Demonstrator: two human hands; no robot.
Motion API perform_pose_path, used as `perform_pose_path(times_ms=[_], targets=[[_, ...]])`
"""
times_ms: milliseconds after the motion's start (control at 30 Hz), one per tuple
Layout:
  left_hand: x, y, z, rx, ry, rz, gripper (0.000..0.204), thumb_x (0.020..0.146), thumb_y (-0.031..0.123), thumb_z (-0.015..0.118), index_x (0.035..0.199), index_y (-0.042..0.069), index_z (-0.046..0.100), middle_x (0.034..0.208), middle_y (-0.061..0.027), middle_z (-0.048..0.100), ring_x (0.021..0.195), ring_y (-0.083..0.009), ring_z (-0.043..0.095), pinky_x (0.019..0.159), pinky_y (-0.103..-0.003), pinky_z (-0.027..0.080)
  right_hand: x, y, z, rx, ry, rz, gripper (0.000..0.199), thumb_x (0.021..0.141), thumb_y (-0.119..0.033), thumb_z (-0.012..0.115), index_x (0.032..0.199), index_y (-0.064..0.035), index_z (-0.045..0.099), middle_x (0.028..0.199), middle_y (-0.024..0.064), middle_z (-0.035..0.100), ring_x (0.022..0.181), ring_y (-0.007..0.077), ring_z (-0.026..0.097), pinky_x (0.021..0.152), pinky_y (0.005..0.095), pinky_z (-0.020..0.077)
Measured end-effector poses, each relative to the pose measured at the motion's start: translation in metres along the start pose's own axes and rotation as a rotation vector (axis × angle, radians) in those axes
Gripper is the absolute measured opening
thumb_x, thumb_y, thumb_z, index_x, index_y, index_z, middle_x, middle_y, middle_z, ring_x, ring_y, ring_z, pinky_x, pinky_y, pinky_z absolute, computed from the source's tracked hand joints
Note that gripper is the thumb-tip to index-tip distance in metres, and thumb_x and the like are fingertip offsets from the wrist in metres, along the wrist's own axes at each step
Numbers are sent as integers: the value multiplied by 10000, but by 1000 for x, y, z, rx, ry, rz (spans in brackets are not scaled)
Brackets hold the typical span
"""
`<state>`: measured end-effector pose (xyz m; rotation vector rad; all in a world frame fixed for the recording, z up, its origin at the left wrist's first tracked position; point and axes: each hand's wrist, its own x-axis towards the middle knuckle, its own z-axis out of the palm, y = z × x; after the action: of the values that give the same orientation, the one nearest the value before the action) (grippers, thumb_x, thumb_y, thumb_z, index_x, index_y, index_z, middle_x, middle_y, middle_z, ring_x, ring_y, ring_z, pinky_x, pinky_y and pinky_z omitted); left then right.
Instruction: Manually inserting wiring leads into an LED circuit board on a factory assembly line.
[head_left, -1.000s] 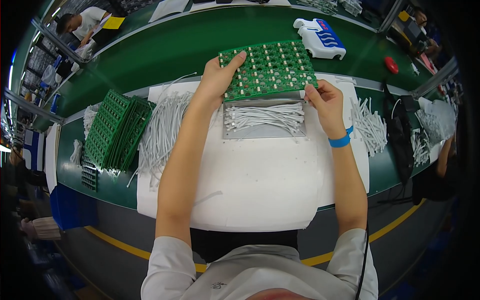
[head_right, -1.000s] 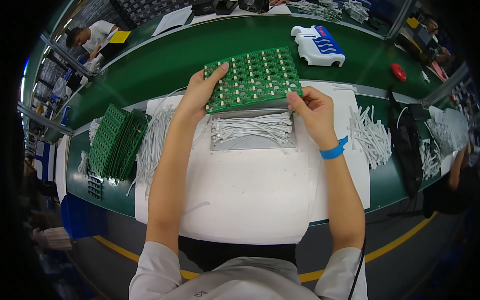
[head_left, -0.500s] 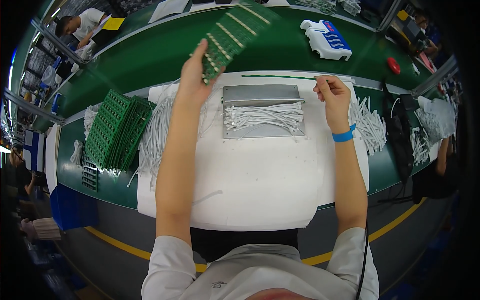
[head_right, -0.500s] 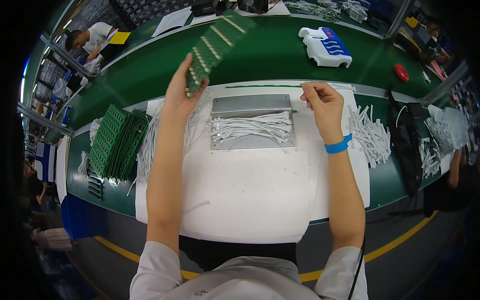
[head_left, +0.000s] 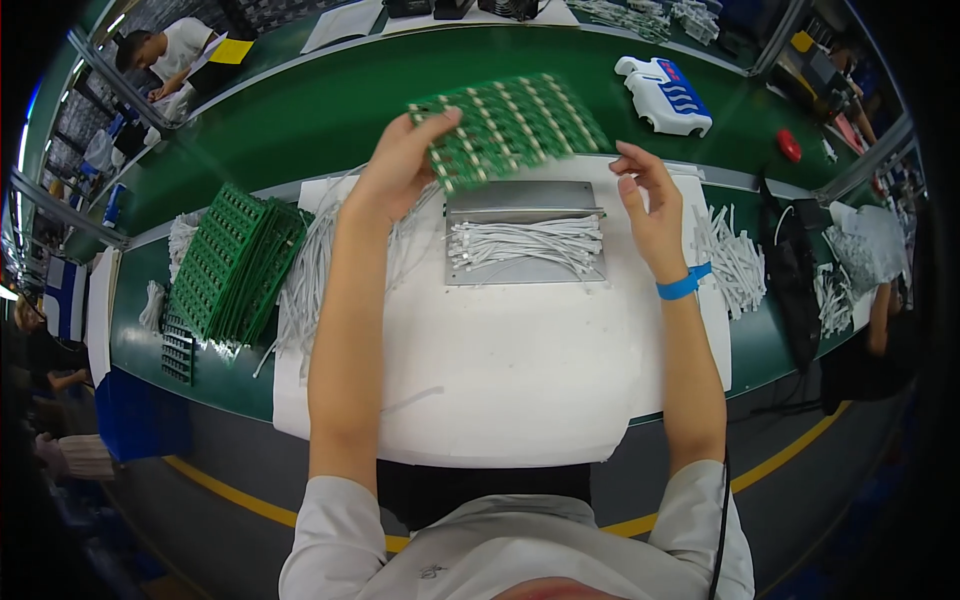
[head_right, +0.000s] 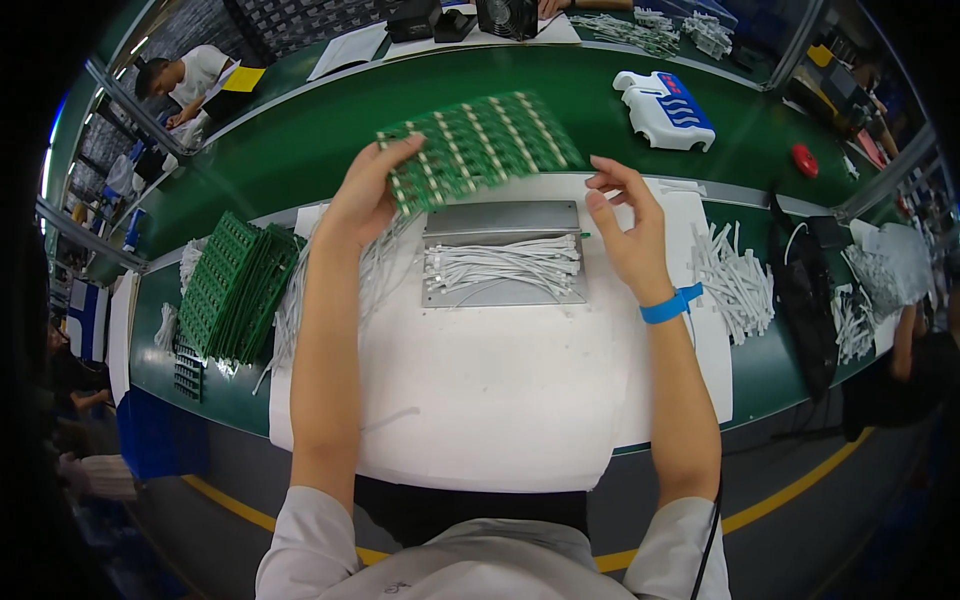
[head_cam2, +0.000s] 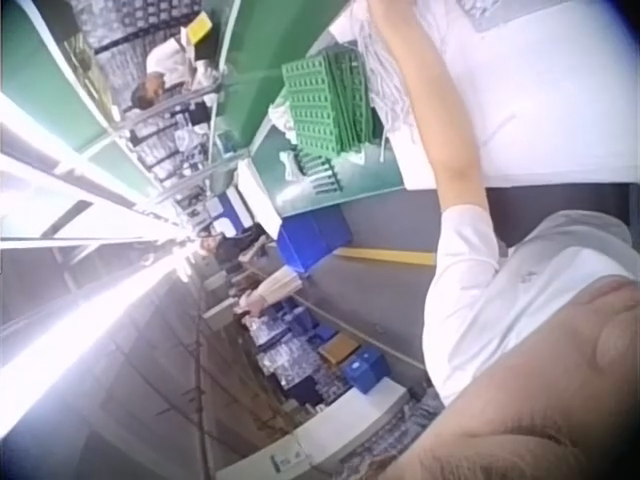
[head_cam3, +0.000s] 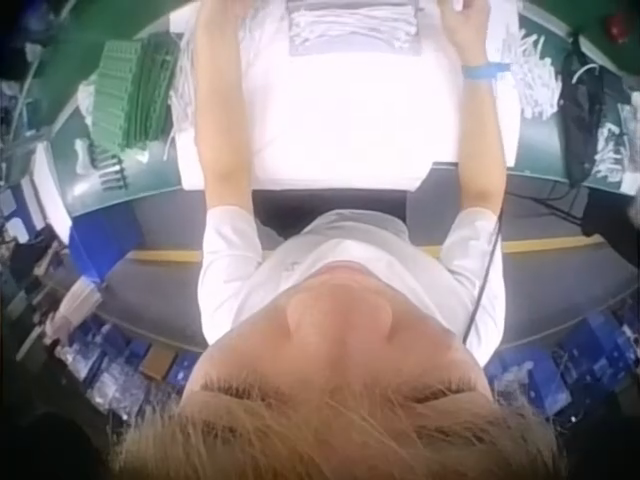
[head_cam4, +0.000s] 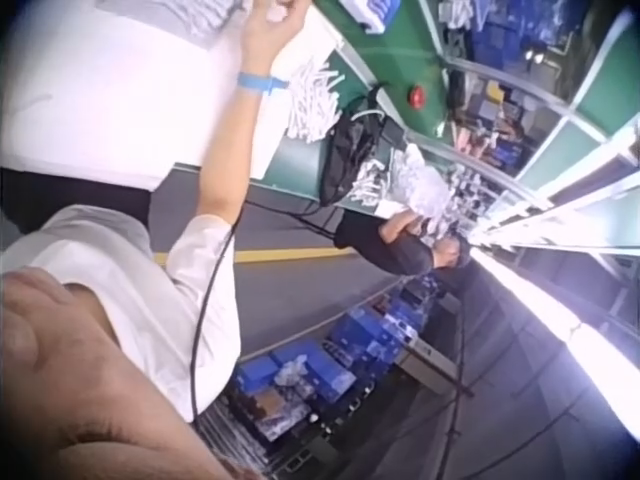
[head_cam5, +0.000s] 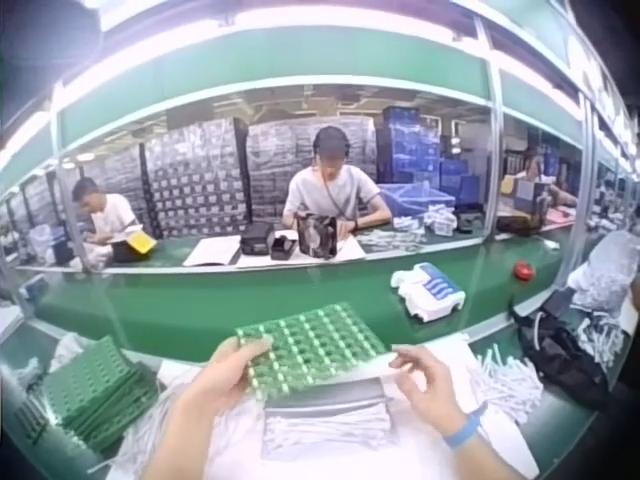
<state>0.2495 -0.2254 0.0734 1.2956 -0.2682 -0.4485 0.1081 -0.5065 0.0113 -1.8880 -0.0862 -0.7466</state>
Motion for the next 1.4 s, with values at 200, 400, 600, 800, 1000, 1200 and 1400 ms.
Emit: perform_pose_path(times_ms=[200,400,600,800,1000,1200,1400], targets=[[-8,-7,22,134,-309,35,420,981,237,762,1312,25,613,1156,-51,727,1009,-122,674,868,-313,566,-6,15,-13,214,-70,278,313,1039,-289,692,1159,-2,723,962,0,731,823,75,634,780,249,520],[-12,16,15,512,-343,134,323,975,224,762,1189,-13,716,990,-20,745,902,-83,656,841,-265,536,-1,-12,-10,435,-84,364,269,1012,-230,722,1100,23,753,993,34,759,847,64,667,751,227,537],[-23,-1,26,507,-676,-27,446,968,278,771,1273,-35,683,871,-24,745,750,-52,639,651,-212,508,-5,5,-15,329,-421,412,217,1006,-195,714,1014,20,738,906,8,735,730,53,623,679,207,496],[-14,-2,28,171,-486,45,411,1010,213,721,1329,-21,611,1072,-59,771,895,-71,707,760,-237,570,-3,-7,-15,937,-303,541,755,1094,-653,255,1201,-29,666,951,60,708,792,135,651,685,259,518],[-2,-17,29,-262,-148,87,366,968,133,760,1283,27,605,1183,-75,728,1036,-170,726,892,-364,619,-8,-16,14,705,-347,251,538,1087,-471,534,1316,12,597,1131,134,679,838,161,670,725,276,539],[-19,-28,62,-75,-194,165,448,938,171,803,1303,5,602,1219,-98,707,1064,-217,713,907,-373,630,-7,-22,20,506,115,339,249,1046,-236,687,1154,-12,700,974,2,712,840,40,607,703,232,490],[-4,-8,12,297,-293,117,340,956,236,794,1144,-34,707,1009,-80,765,870,-134,717,777,-299,601,-5,-2,8,341,152,223,210,978,-155,772,1110,5,738,973,16,739,830,55,625,742,208,490]])
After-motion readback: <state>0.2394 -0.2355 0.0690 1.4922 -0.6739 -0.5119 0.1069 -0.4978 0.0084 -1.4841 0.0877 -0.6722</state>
